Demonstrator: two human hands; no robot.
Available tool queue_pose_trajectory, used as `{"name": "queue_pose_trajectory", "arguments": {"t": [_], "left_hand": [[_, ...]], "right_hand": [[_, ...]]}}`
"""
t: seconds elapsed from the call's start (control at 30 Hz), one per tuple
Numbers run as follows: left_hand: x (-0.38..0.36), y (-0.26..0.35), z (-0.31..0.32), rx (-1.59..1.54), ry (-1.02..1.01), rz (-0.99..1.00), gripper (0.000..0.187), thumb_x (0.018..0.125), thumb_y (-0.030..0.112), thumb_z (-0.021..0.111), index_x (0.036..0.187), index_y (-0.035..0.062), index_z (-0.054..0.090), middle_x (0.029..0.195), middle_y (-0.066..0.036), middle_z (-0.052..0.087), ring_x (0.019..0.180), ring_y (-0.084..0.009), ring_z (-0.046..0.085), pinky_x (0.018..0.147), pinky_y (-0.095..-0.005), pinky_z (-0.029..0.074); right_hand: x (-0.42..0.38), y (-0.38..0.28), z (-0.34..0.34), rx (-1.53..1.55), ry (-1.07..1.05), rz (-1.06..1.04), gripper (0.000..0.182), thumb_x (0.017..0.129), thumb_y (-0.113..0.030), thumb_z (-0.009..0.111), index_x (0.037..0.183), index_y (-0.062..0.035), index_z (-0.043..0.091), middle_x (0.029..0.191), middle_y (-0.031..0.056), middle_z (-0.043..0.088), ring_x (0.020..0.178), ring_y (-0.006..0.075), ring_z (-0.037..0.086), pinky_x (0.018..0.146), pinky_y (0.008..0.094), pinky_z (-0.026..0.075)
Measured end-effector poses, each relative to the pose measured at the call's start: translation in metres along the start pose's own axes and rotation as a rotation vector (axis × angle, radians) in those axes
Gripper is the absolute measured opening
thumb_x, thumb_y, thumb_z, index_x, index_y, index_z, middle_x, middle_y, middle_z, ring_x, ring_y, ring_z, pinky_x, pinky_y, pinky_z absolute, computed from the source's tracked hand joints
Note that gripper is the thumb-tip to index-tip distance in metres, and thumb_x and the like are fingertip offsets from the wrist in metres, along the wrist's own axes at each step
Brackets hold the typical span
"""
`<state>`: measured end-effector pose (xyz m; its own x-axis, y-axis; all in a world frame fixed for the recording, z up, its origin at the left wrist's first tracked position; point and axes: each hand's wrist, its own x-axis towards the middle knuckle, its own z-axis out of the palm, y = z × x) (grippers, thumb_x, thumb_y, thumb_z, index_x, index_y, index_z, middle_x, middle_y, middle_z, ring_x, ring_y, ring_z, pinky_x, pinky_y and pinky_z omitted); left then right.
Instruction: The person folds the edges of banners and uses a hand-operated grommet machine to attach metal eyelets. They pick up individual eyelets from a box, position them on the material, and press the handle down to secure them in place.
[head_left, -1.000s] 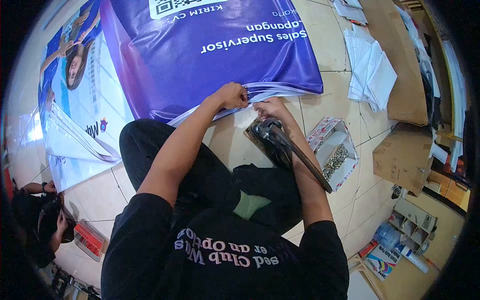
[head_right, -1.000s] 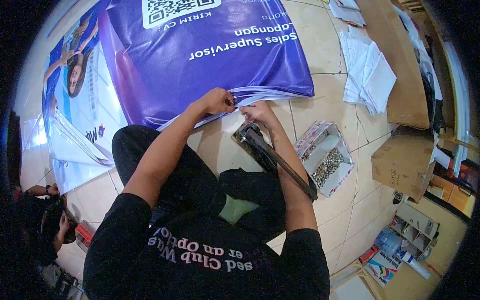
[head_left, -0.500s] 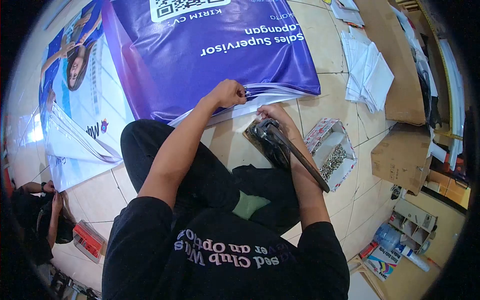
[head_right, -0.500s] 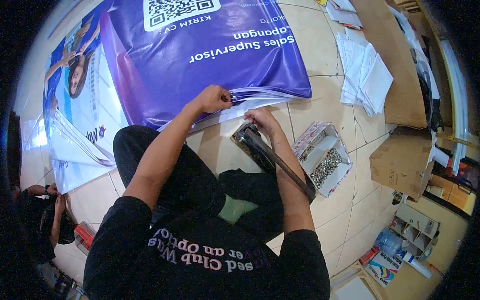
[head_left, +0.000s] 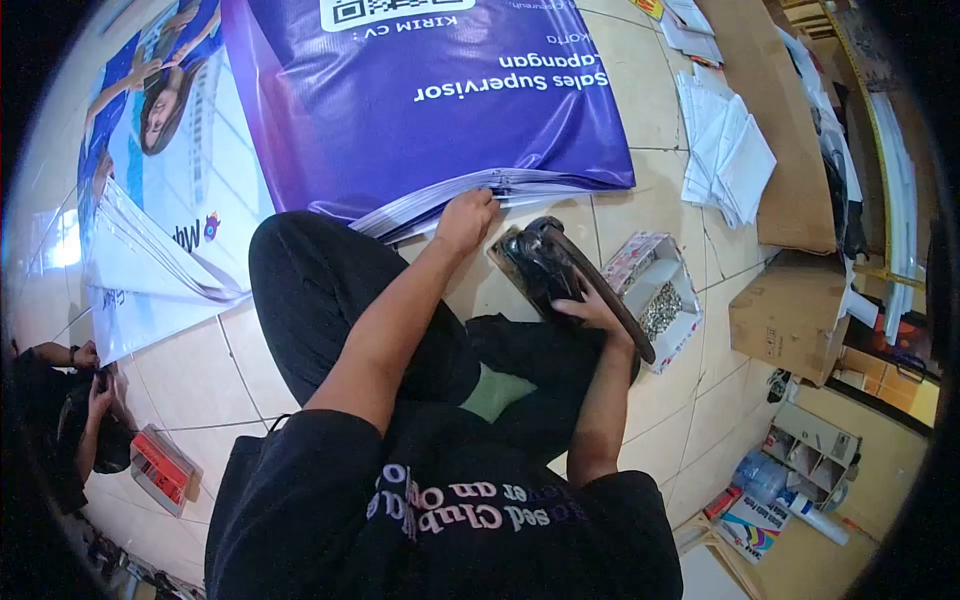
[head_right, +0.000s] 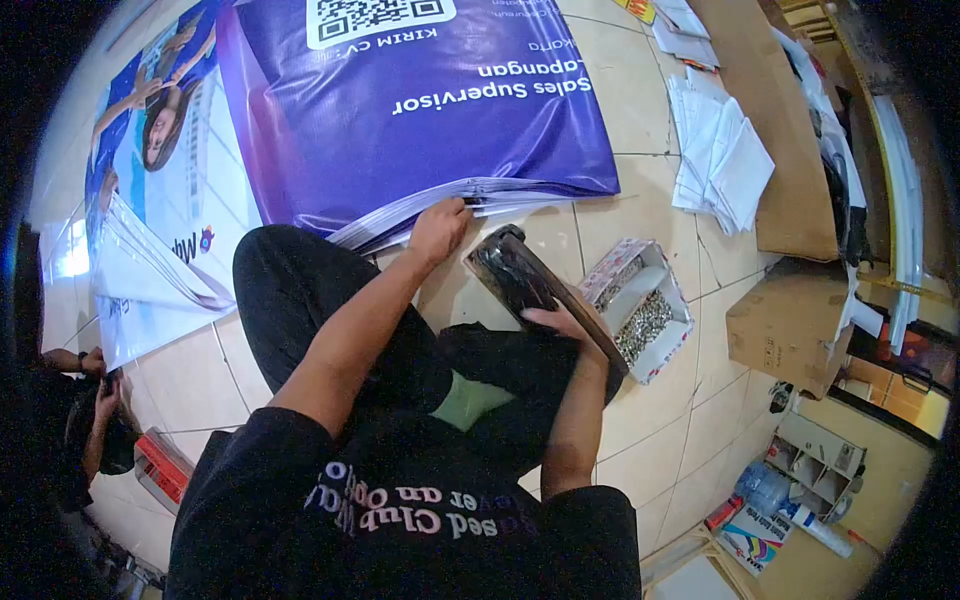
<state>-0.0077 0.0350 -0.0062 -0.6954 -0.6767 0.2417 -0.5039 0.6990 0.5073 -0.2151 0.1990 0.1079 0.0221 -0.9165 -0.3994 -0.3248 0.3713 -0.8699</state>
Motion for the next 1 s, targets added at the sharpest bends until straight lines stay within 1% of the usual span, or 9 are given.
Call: {"name": "queue_pose_trajectory", "arguments": {"t": [0.03, 0.07, 0.17, 0.2, 0.5, 0.53, 0.67, 0.87, 1.0], "left_hand": [[-0.001, 0.002, -0.001, -0.005, 0.008, 0.007, 0.011, 0.078, 0.01, 0.054, 0.083, 0.0055, 0.063, 0.083, -0.009, 0.056, 0.086, -0.0251, 0.057, 0.074, -0.0384, 0.048], [-0.001, 0.004, -0.003, -0.012, 0.04, 0.013, 0.011, 0.077, 0.011, 0.054, 0.083, 0.0058, 0.063, 0.084, -0.008, 0.055, 0.086, -0.025, 0.057, 0.074, -0.0377, 0.048], [0.001, 0.0, -0.01, -0.013, 0.162, 0.089, 0.012, 0.077, 0.011, 0.056, 0.085, 0.0049, 0.063, 0.081, -0.008, 0.053, 0.081, -0.0256, 0.057, 0.068, -0.0379, 0.049], [0.0, 0.001, -0.014, 0.005, 0.128, 0.105, 0.012, 0.077, 0.012, 0.056, 0.085, 0.0052, 0.063, 0.081, -0.008, 0.053, 0.081, -0.0253, 0.057, 0.068, -0.0376, 0.049], [0.002, 0.008, -0.035, -0.041, 0.074, 0.059, 0.014, 0.076, 0.014, 0.057, 0.087, 0.0075, 0.065, 0.088, -0.005, 0.056, 0.088, -0.0226, 0.057, 0.073, -0.0354, 0.051], [0.001, 0.008, -0.035, -0.039, 0.078, 0.076, 0.016, 0.077, 0.014, 0.057, 0.089, 0.0077, 0.065, 0.088, -0.005, 0.056, 0.088, -0.0224, 0.057, 0.072, -0.0352, 0.051], [0.002, 0.004, -0.024, -0.021, 0.123, 0.105, 0.017, 0.078, 0.015, 0.057, 0.092, 0.008, 0.065, 0.087, -0.005, 0.056, 0.087, -0.0219, 0.057, 0.071, -0.0343, 0.051], [-0.001, 0.002, -0.016, -0.022, 0.053, 0.108, 0.027, 0.077, 0.016, 0.061, 0.103, 0.0084, 0.066, 0.087, -0.004, 0.055, 0.085, -0.0232, 0.058, 0.068, -0.0368, 0.05], [0.0, 0.003, -0.019, -0.005, 0.078, 0.103, 0.022, 0.079, 0.016, 0.058, 0.097, 0.0068, 0.066, 0.085, -0.006, 0.055, 0.084, -0.0238, 0.058, 0.067, -0.0379, 0.05]], "right_hand": [[0.005, -0.009, 0.009, -0.323, -0.005, 0.094, 0.067, 0.076, -0.048, 0.069, 0.125, -0.0044, 0.055, 0.118, 0.019, 0.061, 0.114, 0.028, 0.056, 0.097, 0.0393, 0.041], [0.007, -0.018, 0.03, -0.323, 0.293, 0.382, 0.062, 0.074, -0.039, 0.074, 0.121, -0.0016, 0.058, 0.114, 0.0163, 0.063, 0.108, 0.0246, 0.059, 0.094, 0.0345, 0.043], [0.004, -0.023, 0.046, -0.29, 0.434, 0.398, 0.053, 0.077, -0.036, 0.073, 0.116, -0.0038, 0.062, 0.108, 0.0147, 0.066, 0.103, 0.0262, 0.061, 0.091, 0.0347, 0.044], [0.003, -0.02, 0.048, -0.337, 0.468, 0.304, 0.044, 0.078, -0.032, 0.073, 0.11, -0.0028, 0.065, 0.1, 0.0119, 0.069, 0.093, 0.0231, 0.065, 0.085, 0.0333, 0.047], [0.026, -0.013, 0.071, -0.227, 0.753, 0.112, 0.031, 0.079, -0.021, 0.074, 0.102, -0.0013, 0.068, 0.086, 0.0088, 0.07, 0.077, 0.0145, 0.063, 0.074, 0.0296, 0.048], [0.028, -0.018, 0.068, -0.267, 0.701, 0.153, 0.041, 0.08, -0.034, 0.072, 0.105, -0.0021, 0.065, 0.093, 0.0104, 0.068, 0.086, 0.0214, 0.064, 0.08, 0.0334, 0.047], [0.046, -0.026, 0.072, -0.137, 0.767, 0.081, 0.032, 0.08, -0.026, 0.073, 0.096, 0.0009, 0.066, 0.075, 0.0068, 0.067, 0.071, 0.013, 0.06, 0.069, 0.0287, 0.047], [0.057, -0.028, 0.074, -0.135, 0.762, 0.042, 0.027, 0.08, -0.023, 0.072, 0.095, -0.0006, 0.068, 0.075, 0.0053, 0.066, 0.068, 0.0118, 0.058, 0.067, 0.0279, 0.046], [0.065, -0.032, 0.073, -0.219, 0.732, 0.134, 0.027, 0.08, -0.023, 0.072, 0.095, -0.0004, 0.068, 0.073, 0.0052, 0.066, 0.066, 0.0112, 0.057, 0.065, 0.0282, 0.046]]}}
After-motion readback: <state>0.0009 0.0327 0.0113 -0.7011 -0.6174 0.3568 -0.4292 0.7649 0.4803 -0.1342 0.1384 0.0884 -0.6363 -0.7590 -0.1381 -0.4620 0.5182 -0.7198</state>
